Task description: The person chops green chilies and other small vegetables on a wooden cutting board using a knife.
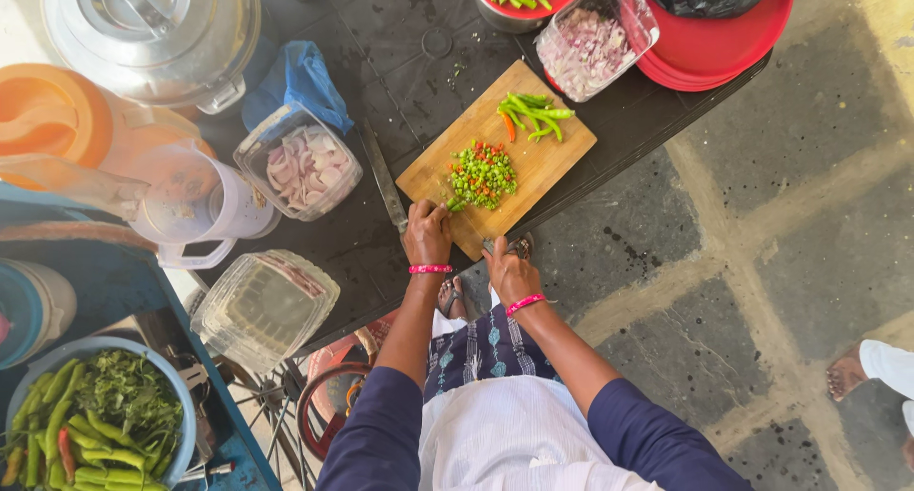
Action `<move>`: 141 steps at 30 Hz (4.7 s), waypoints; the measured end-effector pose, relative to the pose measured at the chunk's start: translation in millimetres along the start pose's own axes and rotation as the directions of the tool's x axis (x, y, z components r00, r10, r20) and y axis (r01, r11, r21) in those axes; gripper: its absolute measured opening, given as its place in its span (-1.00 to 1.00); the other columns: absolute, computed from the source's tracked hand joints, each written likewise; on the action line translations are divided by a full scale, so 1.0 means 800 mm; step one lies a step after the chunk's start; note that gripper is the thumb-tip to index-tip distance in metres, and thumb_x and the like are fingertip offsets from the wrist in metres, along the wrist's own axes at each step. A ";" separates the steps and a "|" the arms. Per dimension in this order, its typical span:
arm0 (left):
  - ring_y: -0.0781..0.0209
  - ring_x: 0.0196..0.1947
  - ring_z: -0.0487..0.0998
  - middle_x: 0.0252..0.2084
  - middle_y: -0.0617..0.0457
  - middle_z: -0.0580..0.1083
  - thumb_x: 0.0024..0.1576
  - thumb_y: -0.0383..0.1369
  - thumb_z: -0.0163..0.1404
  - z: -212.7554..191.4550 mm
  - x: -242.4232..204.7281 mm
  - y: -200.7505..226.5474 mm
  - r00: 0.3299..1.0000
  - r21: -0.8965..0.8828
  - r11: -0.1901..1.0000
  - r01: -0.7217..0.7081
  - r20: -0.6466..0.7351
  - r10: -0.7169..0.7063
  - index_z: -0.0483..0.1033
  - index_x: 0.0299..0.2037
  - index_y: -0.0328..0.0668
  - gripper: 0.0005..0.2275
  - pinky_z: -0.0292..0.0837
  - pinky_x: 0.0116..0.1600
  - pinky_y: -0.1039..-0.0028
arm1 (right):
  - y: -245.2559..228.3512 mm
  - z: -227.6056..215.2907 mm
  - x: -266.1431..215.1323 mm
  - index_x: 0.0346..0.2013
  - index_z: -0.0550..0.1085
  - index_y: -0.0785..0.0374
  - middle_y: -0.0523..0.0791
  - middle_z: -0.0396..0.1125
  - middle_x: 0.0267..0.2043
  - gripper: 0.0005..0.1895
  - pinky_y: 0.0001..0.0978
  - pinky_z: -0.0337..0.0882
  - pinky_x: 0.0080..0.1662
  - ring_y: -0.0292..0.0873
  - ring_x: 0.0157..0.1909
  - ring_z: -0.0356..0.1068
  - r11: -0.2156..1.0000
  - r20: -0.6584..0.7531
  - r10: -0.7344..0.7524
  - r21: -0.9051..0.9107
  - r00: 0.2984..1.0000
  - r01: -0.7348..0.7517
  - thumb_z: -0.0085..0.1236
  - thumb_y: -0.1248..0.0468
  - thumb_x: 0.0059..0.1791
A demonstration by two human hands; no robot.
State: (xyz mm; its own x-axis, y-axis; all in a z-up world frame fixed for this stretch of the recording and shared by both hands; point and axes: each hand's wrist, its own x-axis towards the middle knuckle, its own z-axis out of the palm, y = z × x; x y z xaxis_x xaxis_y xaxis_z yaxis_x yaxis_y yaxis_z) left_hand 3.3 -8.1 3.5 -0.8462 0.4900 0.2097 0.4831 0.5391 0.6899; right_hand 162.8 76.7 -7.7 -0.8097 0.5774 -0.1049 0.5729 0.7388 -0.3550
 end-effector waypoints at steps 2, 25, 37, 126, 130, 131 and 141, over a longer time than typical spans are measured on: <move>0.07 -0.23 0.52 -0.32 0.07 0.45 0.14 -0.45 0.15 0.003 -0.006 0.002 1.000 0.009 1.000 0.024 0.014 -0.024 0.64 -0.38 -0.18 -0.94 0.49 -0.21 0.21 | 0.006 -0.003 -0.024 -0.22 0.23 0.26 0.15 0.42 -0.49 -0.67 0.17 0.45 -0.46 0.34 -0.42 0.45 0.998 -0.066 -0.018 0.056 0.998 0.021 -0.02 0.04 0.10; 0.02 -0.18 0.51 -0.31 0.03 0.44 0.06 -0.50 0.13 0.003 0.004 0.002 1.000 0.029 0.999 0.024 0.004 -0.024 0.60 -0.41 -0.21 -0.98 0.50 -0.16 0.19 | 0.028 -0.018 -0.040 -0.05 0.24 0.26 0.21 0.41 -0.57 -0.61 0.21 0.46 -0.42 0.35 -0.44 0.46 0.999 0.144 0.033 -0.033 0.989 -0.029 -0.05 0.01 0.06; 0.04 -0.19 0.52 -0.32 0.03 0.44 0.11 -0.51 0.14 0.005 0.000 0.002 1.000 -0.025 1.000 -0.014 -0.014 0.013 0.63 -0.35 -0.23 -0.98 0.49 -0.17 0.21 | 0.006 -0.017 0.008 -0.16 0.20 0.29 0.21 0.39 -0.57 -0.63 0.17 0.45 -0.44 0.34 -0.43 0.46 1.000 0.133 -0.002 0.002 0.991 0.002 -0.10 0.01 0.16; -0.05 -0.21 0.49 -0.30 -0.05 0.44 0.09 -0.58 0.12 0.006 -0.005 0.006 0.998 -0.039 0.999 -0.029 -0.050 0.027 0.63 -0.29 -0.33 -0.95 0.45 -0.14 0.19 | 0.015 -0.010 -0.014 -0.11 0.21 0.32 0.22 0.40 -0.57 -0.63 0.16 0.45 -0.45 0.34 -0.46 0.46 0.999 0.196 0.015 0.043 0.980 -0.024 -0.09 0.03 0.14; -0.05 -0.20 0.50 -0.29 -0.06 0.44 0.04 -0.61 0.09 0.002 -0.004 0.005 0.997 -0.058 0.997 -0.042 -0.060 0.039 0.64 -0.29 -0.32 -0.90 0.45 -0.16 0.20 | 0.041 -0.035 -0.057 -0.14 0.20 0.29 0.22 0.40 -0.55 -0.62 0.19 0.45 -0.42 0.34 -0.44 0.47 0.997 0.257 0.080 -0.033 0.963 -0.074 -0.12 -0.01 0.16; -0.05 -0.19 0.50 -0.29 -0.06 0.44 0.05 -0.60 0.10 0.002 -0.005 0.005 0.998 -0.051 0.998 -0.039 -0.050 0.036 0.64 -0.30 -0.32 -0.91 0.45 -0.15 0.19 | 0.042 -0.036 -0.056 -0.14 0.20 0.29 0.22 0.40 -0.55 -0.62 0.19 0.45 -0.42 0.34 -0.44 0.47 0.997 0.254 0.082 -0.038 0.964 -0.074 -0.12 -0.01 0.16; -0.03 -0.18 0.50 -0.27 -0.05 0.45 0.04 -0.58 0.12 0.008 -0.004 0.000 0.998 -0.032 0.998 -0.055 -0.017 0.054 0.62 -0.30 -0.36 -0.93 0.45 -0.13 0.21 | -0.002 -0.009 0.022 -0.14 0.19 0.31 0.20 0.40 -0.55 -0.62 0.13 0.49 -0.44 0.32 -0.45 0.48 0.999 0.207 0.007 0.044 0.978 -0.017 -0.13 0.01 0.19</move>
State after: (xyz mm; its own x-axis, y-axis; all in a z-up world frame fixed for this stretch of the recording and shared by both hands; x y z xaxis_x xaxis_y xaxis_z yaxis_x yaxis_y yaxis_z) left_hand 7.3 -5.2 -1.9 -0.8224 0.5069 0.2582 0.5211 0.4894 0.6993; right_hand 149.0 88.2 -2.1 -0.8143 0.4983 -0.2976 0.5802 0.7129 -0.3939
